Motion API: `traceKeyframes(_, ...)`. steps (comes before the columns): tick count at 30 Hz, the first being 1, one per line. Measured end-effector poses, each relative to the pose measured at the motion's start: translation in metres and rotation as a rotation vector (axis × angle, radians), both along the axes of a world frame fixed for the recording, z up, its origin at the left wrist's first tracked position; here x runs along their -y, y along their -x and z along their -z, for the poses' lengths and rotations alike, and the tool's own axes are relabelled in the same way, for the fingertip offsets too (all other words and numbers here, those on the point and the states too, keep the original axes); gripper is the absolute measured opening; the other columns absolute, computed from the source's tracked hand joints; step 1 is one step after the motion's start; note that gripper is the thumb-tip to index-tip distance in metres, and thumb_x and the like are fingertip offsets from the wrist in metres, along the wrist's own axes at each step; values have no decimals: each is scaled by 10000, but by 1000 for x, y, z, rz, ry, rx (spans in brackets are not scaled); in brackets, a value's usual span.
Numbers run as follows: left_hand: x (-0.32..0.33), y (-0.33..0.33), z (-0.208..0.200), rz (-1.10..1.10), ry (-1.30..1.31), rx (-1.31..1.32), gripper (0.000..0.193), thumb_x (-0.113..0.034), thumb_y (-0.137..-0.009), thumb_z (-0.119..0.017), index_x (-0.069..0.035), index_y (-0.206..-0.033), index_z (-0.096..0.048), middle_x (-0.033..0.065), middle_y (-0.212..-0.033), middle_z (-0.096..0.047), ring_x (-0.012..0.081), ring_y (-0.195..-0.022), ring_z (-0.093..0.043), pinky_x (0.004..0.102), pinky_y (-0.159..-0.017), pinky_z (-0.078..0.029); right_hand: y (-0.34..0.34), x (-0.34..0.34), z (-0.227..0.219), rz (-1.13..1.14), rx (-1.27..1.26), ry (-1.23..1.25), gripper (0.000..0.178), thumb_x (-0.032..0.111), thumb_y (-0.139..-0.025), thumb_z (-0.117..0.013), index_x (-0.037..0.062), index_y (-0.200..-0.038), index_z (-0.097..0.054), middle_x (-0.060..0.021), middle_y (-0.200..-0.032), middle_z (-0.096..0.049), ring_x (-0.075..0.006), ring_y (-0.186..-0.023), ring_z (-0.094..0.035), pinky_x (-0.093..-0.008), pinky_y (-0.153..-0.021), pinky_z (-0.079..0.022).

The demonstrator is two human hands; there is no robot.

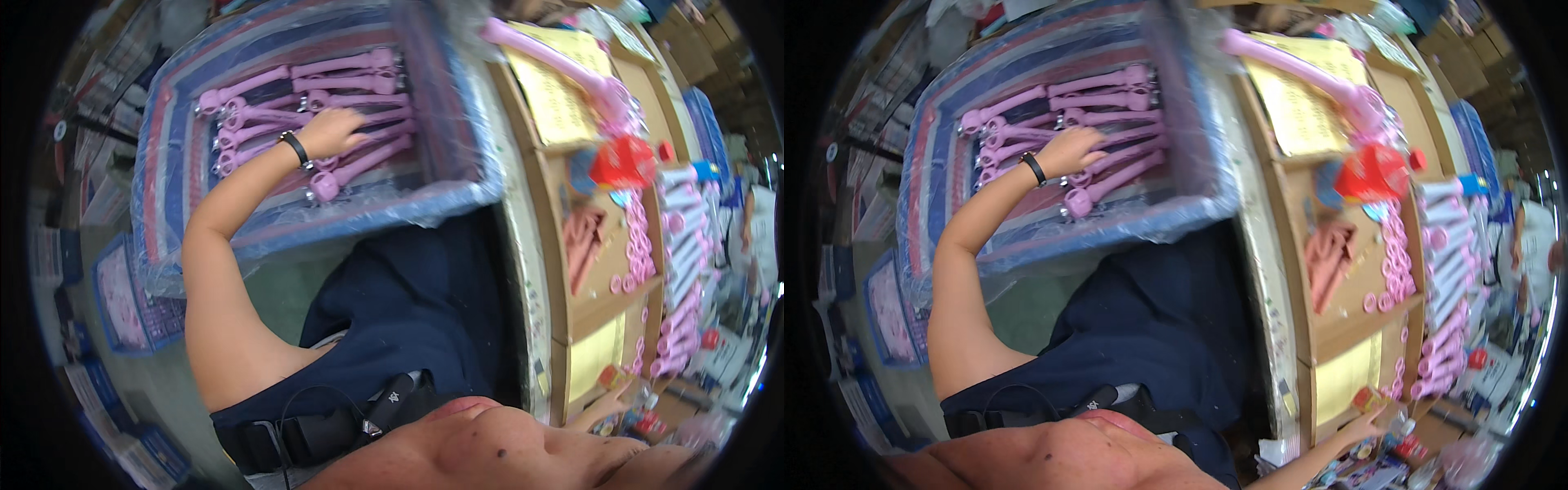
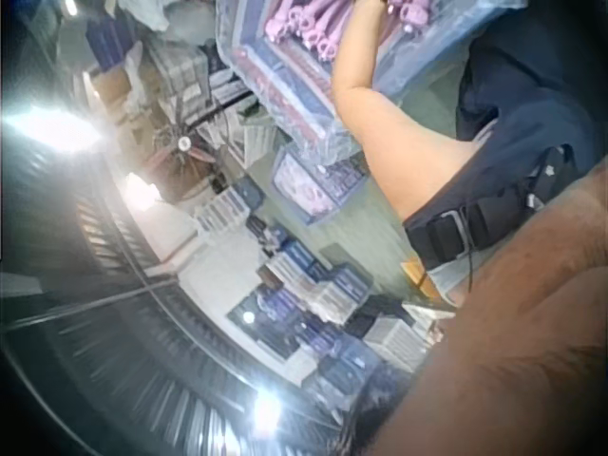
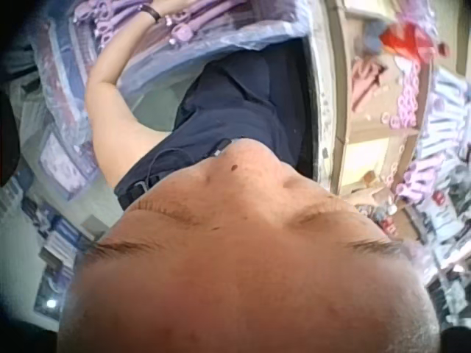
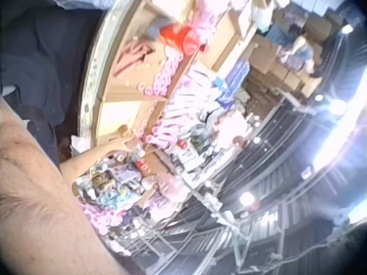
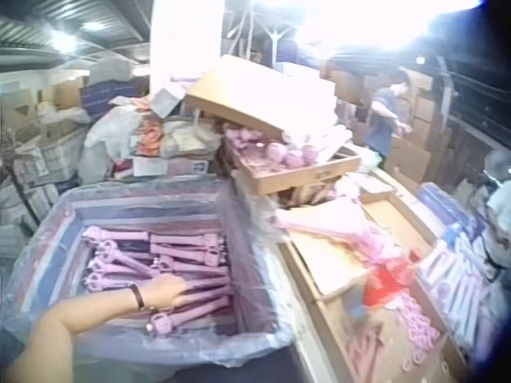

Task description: The person assembles pink plastic toy wands by attaching a silver crown piece to the top, wiping the surface with a cloth, and using a small tool to adjust the crown. They handle multiple wands one at a time, placing finished units aside.

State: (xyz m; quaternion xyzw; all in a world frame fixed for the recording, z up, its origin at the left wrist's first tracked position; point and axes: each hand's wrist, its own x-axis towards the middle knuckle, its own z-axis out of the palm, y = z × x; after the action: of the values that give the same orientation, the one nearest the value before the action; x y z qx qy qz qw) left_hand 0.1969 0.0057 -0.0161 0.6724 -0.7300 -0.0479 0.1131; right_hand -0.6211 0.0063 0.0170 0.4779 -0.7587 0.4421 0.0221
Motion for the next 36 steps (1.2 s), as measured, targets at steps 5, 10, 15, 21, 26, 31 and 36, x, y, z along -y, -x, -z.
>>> traceKeyframes(5,-108,-125,137,-237,-1028,147,416,-396,-822,-604,-21,-988,-672,180,-1000,-668,337,-937,-632,429,-832,-486,34,-14,12,489,-503,-113,806,469,-785,-705,-182,-1175,-435,-318,-1092,-553,-388,-964,-588,-449,-838,-499)
traceKeyframes(10,-102,-106,232,-313,-981,-645,391,-378,-891,-527,-16,-806,-645,94,-734,-657,174,-745,-641,339,-657,-498,6,-47,-29,404,-679,-115,670,415,-783,-708,-120,-1148,-537,-287,-1071,-596,-365,-952,-611,-438,-834,-499)
traceKeyframes(15,-3,-27,299,-867,-673,-1427,669,-435,-911,-556,-104,-1408,-254,113,-994,-602,186,-804,-621,318,-678,-534,-157,-15,-100,134,-258,76,362,185,-897,-558,-50,-1172,-551,-211,-1170,-583,-292,-1039,-584,-370,-885,-491)
traceKeyframes(21,66,-2,352,-1176,-702,-1669,573,-520,-913,-487,-108,-1284,-341,226,-1055,-579,382,-919,-604,511,-811,-493,-383,-5,-198,-894,-777,89,113,68,-747,-617,76,-857,-591,-135,-968,-636,-271,-844,-641,-370,-695,-511)
traceKeyframes(26,54,-12,327,-1025,-812,-1605,516,-474,-901,-546,-111,-1246,-422,167,-1099,-583,308,-941,-604,444,-793,-490,-443,7,-215,-1254,-616,304,80,132,-745,-610,119,-822,-590,-56,-875,-656,-188,-694,-635,-273,-560,-475)
traceKeyframes(31,20,-25,247,-861,-822,-1512,399,-388,-917,-550,-85,-1173,-519,91,-957,-638,209,-789,-637,348,-701,-522,-421,21,-200,-1385,-756,450,159,125,-726,-621,125,-885,-634,-44,-863,-658,-172,-682,-629,-272,-563,-480)
traceKeyframes(36,24,7,119,-551,-422,-1344,244,-241,-948,-543,-44,-1088,-567,63,-971,-645,127,-812,-628,250,-722,-507,-327,105,-98,-535,-374,-432,319,348,-809,-647,53,-931,-643,-172,-847,-646,-336,-830,-634,-424,-703,-504)
